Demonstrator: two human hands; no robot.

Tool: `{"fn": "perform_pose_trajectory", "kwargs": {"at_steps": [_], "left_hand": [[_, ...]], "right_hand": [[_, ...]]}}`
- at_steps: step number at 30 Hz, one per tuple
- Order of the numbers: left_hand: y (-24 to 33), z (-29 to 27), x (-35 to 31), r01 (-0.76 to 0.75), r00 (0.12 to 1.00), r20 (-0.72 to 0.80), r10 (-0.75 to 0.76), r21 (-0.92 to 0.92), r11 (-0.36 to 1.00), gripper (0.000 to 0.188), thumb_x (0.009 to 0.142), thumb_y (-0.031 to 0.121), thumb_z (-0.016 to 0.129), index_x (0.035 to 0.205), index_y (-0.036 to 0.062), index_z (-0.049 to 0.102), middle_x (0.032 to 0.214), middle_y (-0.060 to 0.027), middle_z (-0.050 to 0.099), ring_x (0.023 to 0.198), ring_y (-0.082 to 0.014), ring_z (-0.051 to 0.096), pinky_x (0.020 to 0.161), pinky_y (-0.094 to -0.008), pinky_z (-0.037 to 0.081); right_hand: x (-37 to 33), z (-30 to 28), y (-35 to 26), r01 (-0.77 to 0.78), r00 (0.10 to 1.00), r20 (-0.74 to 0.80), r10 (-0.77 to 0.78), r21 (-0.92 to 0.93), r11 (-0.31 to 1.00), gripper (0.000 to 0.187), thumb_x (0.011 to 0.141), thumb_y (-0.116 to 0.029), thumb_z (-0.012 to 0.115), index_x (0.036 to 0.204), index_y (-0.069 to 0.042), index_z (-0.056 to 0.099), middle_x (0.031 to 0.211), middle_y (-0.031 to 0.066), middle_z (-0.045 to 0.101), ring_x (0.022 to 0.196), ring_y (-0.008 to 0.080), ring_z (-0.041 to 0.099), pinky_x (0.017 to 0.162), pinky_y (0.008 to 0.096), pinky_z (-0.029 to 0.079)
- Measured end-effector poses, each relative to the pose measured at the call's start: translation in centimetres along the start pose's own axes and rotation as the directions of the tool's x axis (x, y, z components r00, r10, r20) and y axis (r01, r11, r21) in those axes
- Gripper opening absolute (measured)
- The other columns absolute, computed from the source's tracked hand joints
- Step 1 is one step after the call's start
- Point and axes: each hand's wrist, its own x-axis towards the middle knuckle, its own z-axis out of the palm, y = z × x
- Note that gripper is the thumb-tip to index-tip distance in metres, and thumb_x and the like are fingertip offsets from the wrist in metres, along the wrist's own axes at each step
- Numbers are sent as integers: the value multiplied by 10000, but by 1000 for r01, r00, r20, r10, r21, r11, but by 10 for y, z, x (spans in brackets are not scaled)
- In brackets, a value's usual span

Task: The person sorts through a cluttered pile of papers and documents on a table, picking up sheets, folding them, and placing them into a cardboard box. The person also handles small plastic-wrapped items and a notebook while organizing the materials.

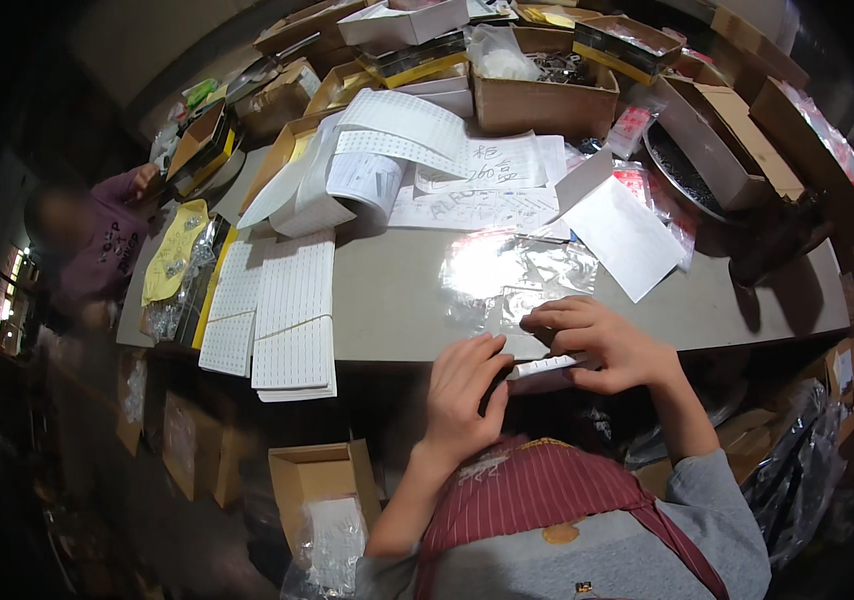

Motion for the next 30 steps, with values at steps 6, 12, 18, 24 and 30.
{"fn": "perform_pose_trajectory", "kwargs": {"at_steps": [6, 12, 18, 24, 30], "left_hand": [[6, -28, -19, 62, 995, -89, -55, 70, 996, 174, 802, -14, 703, 972, 10, 733, 1142, -141, 724, 1134, -328, 666, 1008, -458, 475], [8, -78, -75, 328, 940, -177, -291, 241, 913, 134, 837, -19, 672, 944, 21, 741, 1090, -124, 741, 1109, -303, 677, 1021, -436, 473], [28, -160, -196, 761, 540, -402, -740, 609, 225, 435, 894, 159, 697, 1300, 42, 596, 1348, -188, 602, 1301, -375, 523, 1047, -489, 438], [80, -198, -312, 729, -177, -784, -595, 302, -614, 1007, 795, 446, 825, 1512, -38, 308, 1484, -293, 438, 1388, -458, 410, 1139, -531, 356], [100, -186, -399, 853, -511, -546, -664, -417, -314, 828, 794, 432, 854, 1335, -80, 493, 1085, -249, 670, 841, -353, 700, 555, -402, 558]], "right_hand": [[-6, 0, 7, -64, 997, -36, 63, -44, 997, 257, 691, -191, 637, 854, 5, 605, 1439, 156, 574, 1366, 381, 461, 1133, 503, 348], [-14, 1, 20, -35, 992, -116, 42, 62, 997, 282, 724, -232, 660, 886, -15, 584, 1402, 184, 593, 1336, 413, 482, 1123, 505, 344], [-12, 5, 21, -18, 988, -152, 25, 46, 999, 289, 716, -191, 681, 896, -6, 551, 1373, 203, 608, 1312, 433, 504, 1104, 511, 368], [-16, 12, 21, -55, 986, -154, 71, 105, 993, 285, 737, -160, 660, 876, 28, 496, 1405, 232, 576, 1377, 412, 460, 1169, 492, 301], [-21, 18, 31, -37, 985, -163, 61, 150, 988, 262, 795, -97, 642, 986, 26, 511, 1441, 220, 551, 1420, 388, 426, 1191, 476, 274]]}}
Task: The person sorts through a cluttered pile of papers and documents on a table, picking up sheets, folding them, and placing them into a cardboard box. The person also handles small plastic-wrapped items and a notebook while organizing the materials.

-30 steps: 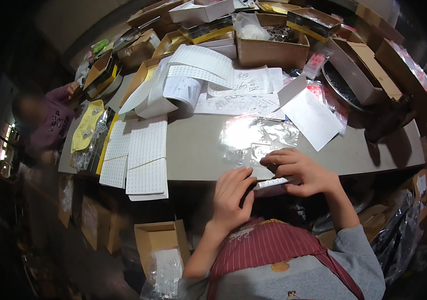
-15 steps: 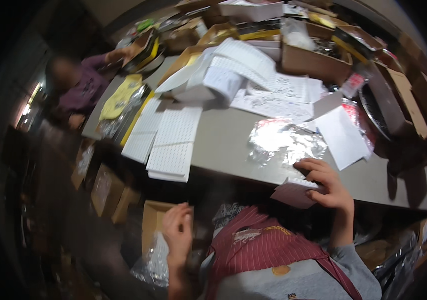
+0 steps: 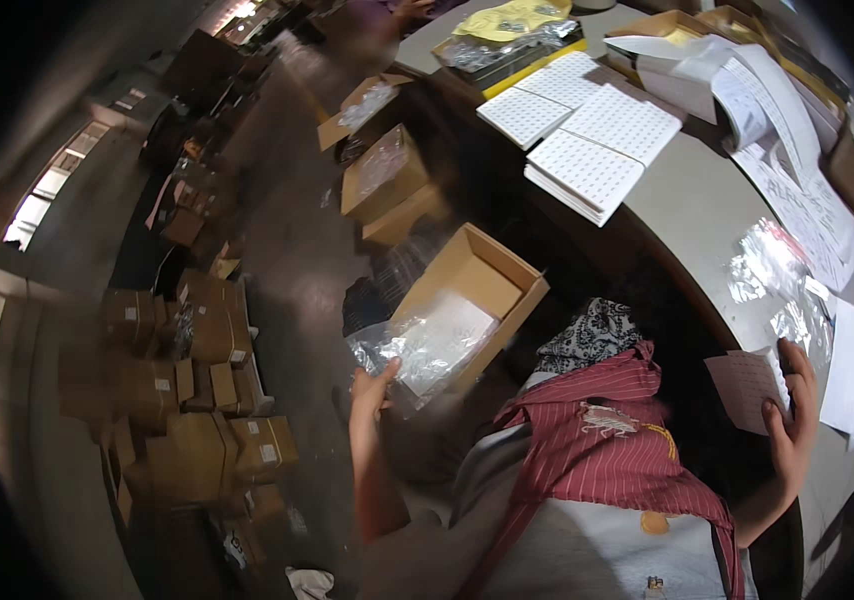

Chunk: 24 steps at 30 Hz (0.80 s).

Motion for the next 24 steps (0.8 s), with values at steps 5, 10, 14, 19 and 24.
{"fn": "perform_pose_trajectory", "kwargs": {"at_steps": [5, 10, 14, 19, 24], "left_hand": [[10, 11, -9, -27, 999, 14, 30, -142, 989, 269, 859, 226, 805, 897, 11, 648, 744, -69, 649, 495, -165, 564, 421, -309, 413], [7, 15, 20, -274, 956, -64, 288, -559, 783, 139, 933, 127, 674, 985, 4, 711, 861, -31, 689, 753, -120, 612, 678, -279, 475], [58, 19, 9, -369, 911, -139, 389, -700, 612, 97, 941, 119, 686, 905, 29, 685, 790, 35, 623, 639, -52, 485, 598, -215, 356], [124, -4, -9, -490, 816, -43, 577, -582, 649, 217, 922, 116, 735, 1096, -5, 688, 799, 32, 653, 591, -29, 501, 519, -201, 355], [182, -41, -25, -519, 758, 81, 648, -527, 673, 264, 943, 156, 721, 1144, -16, 717, 694, 70, 593, 517, -1, 422, 470, -191, 288]], "right_hand": [[2, 0, -6, -18, 1000, 4, 19, -52, 998, 262, 820, -140, 648, 1007, 6, 536, 1444, 199, 560, 1425, 377, 428, 1201, 483, 266], [3, 0, -6, -40, 999, -3, 40, -76, 996, 294, 828, -211, 660, 1029, -15, 572, 1439, 174, 577, 1422, 366, 438, 1204, 494, 266], [1, 0, 0, -29, 1000, -15, 27, -88, 996, 307, 836, -254, 661, 1036, -32, 590, 1436, 166, 584, 1424, 364, 438, 1202, 500, 276], [-2, -1, 1, -27, 999, -36, 22, -119, 993, 311, 827, -280, 654, 1021, -44, 595, 1425, 161, 594, 1419, 362, 445, 1196, 504, 291], [0, -1, 0, -21, 999, -29, 17, -141, 990, 327, 784, -271, 656, 976, -21, 570, 1406, 164, 605, 1399, 366, 462, 1187, 498, 307]]}}
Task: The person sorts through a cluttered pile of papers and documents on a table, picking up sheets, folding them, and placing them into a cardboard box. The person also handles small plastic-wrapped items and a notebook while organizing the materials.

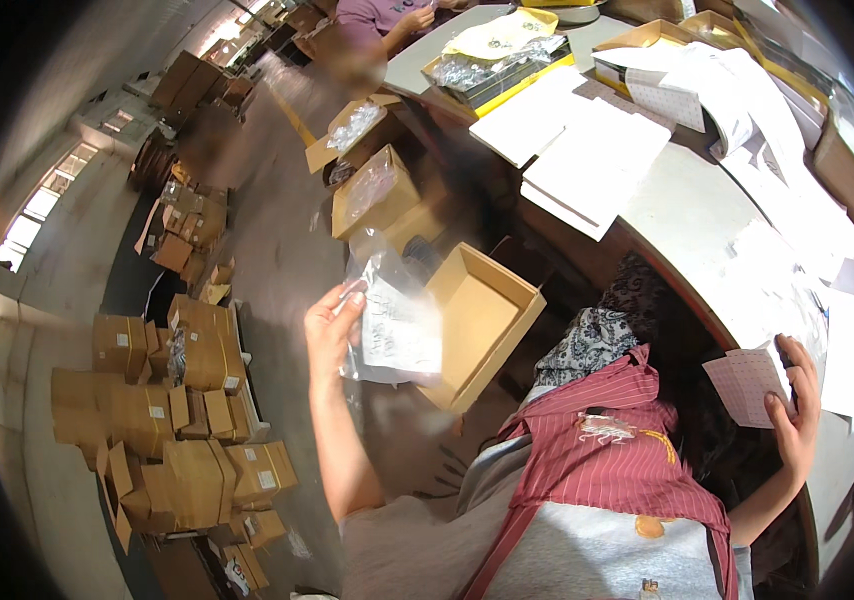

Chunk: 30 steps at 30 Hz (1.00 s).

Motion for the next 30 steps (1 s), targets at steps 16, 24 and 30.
{"fn": "perform_pose_trajectory", "kwargs": {"at_steps": [16, 24, 30], "left_hand": [[281, 106, 75, -787, 590, 621, 515, 300, 539, 295, 901, -78, 540, 1138, -43, 712, 898, -28, 659, 753, -80, 562, 687, -221, 451], [378, 251, 145, -939, 183, 610, 771, 340, -46, 267, 887, 54, 608, 1140, 26, 689, 878, -144, 711, 850, -191, 699, 765, -307, 530], [430, 329, 231, -796, 59, 653, 755, 487, -359, 228, 932, 207, 597, 1053, 48, 705, 852, -189, 689, 823, -331, 702, 744, -412, 554]], "right_hand": [[10, -11, -16, 133, 991, 12, -134, 38, 990, 269, 753, -192, 664, 922, -7, 568, 1341, 190, 614, 1288, 413, 526, 1071, 490, 399], [-1, -15, -6, 168, 986, -1, -168, 32, 985, 263, 795, -246, 642, 949, -40, 588, 1386, 175, 586, 1307, 393, 511, 1083, 490, 381], [4, -15, -9, 194, 980, 25, -196, 44, 980, 279, 820, -258, 631, 963, -22, 587, 1412, 166, 568, 1323, 384, 497, 1061, 484, 392]]}}
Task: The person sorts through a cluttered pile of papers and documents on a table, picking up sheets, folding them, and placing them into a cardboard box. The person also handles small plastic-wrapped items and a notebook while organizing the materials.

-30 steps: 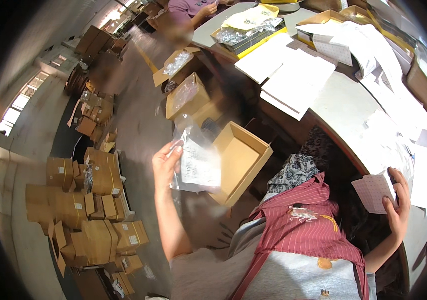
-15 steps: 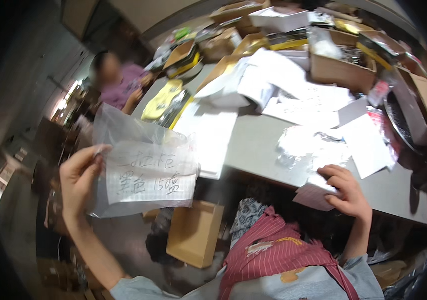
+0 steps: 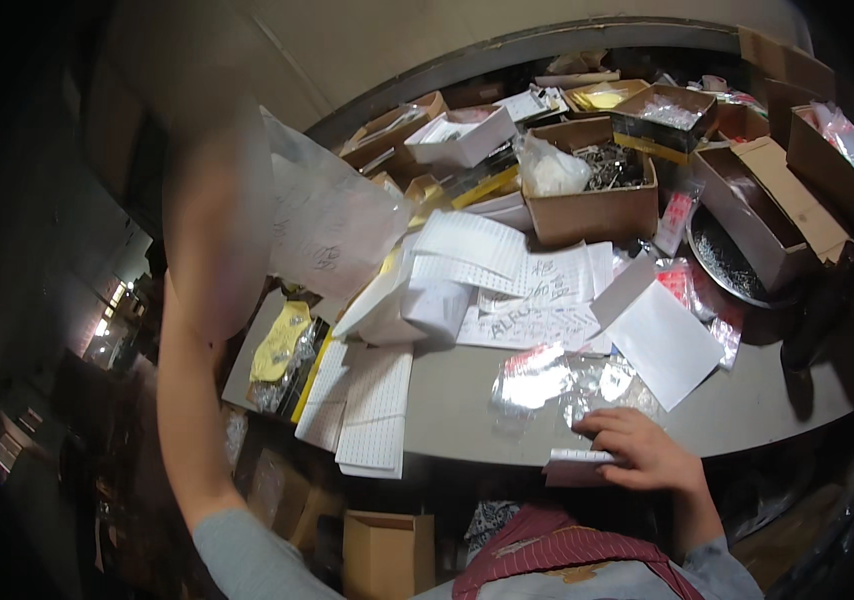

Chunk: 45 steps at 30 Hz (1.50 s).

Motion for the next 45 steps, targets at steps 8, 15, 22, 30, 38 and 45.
{"fn": "perform_pose_trajectory", "kwargs": {"at_steps": [8, 15, 22, 30, 38, 45], "left_hand": [[32, 161, 132, 369, 876, -253, -411, -195, 908, 297, 898, 94, 540, 1127, 112, 728, 1098, -185, 721, 1024, -394, 685, 889, -484, 540], [28, 272, 150, 662, 719, 10, -695, -314, 680, 277, 861, 186, 591, 1069, 66, 730, 1110, -222, 718, 1065, -422, 677, 920, -489, 537], [49, 404, 115, 639, 647, 127, -752, -627, 444, 265, 829, 114, 577, 997, -1, 748, 887, -203, 736, 882, -313, 712, 831, -382, 537], [54, 385, 128, 165, 754, 91, -650, -985, 53, 223, 899, -21, 514, 1004, -30, 710, 906, -40, 716, 829, -128, 639, 784, -266, 493], [14, 293, 163, -28, 747, -187, -638, -967, 252, 253, 897, -72, 492, 1027, -39, 707, 938, -42, 716, 879, -116, 661, 854, -267, 519], [80, 143, 241, -142, 861, -268, -432, -943, 302, 278, 935, 1, 503, 1097, -11, 728, 970, -35, 737, 885, -108, 664, 842, -251, 507]], "right_hand": [[3, -5, 1, -38, 999, 27, 37, 41, 998, 307, 849, -298, 623, 987, -25, 592, 1404, 159, 570, 1322, 375, 500, 1060, 496, 403], [12, -13, -2, -77, 996, 45, 74, 79, 994, 283, 877, -288, 660, 967, -20, 646, 1364, 161, 606, 1260, 368, 553, 1031, 466, 439], [19, -22, -23, -232, 973, 20, 231, 135, 963, 304, 832, -249, 659, 922, 34, 597, 1324, 255, 574, 1274, 460, 489, 1088, 550, 369], [19, -20, -14, -202, 977, 83, 194, 100, 974, 283, 859, -272, 684, 968, -13, 650, 1359, 174, 604, 1284, 369, 528, 1073, 476, 395], [10, -13, -4, -143, 989, 54, 139, 71, 987, 254, 888, -282, 651, 962, -41, 632, 1417, 118, 579, 1333, 318, 505, 1074, 469, 386], [4, -11, -1, -101, 994, 54, 97, 76, 992, 295, 936, -297, 616, 1030, -18, 599, 1465, 141, 528, 1363, 339, 468, 1100, 475, 367]]}}
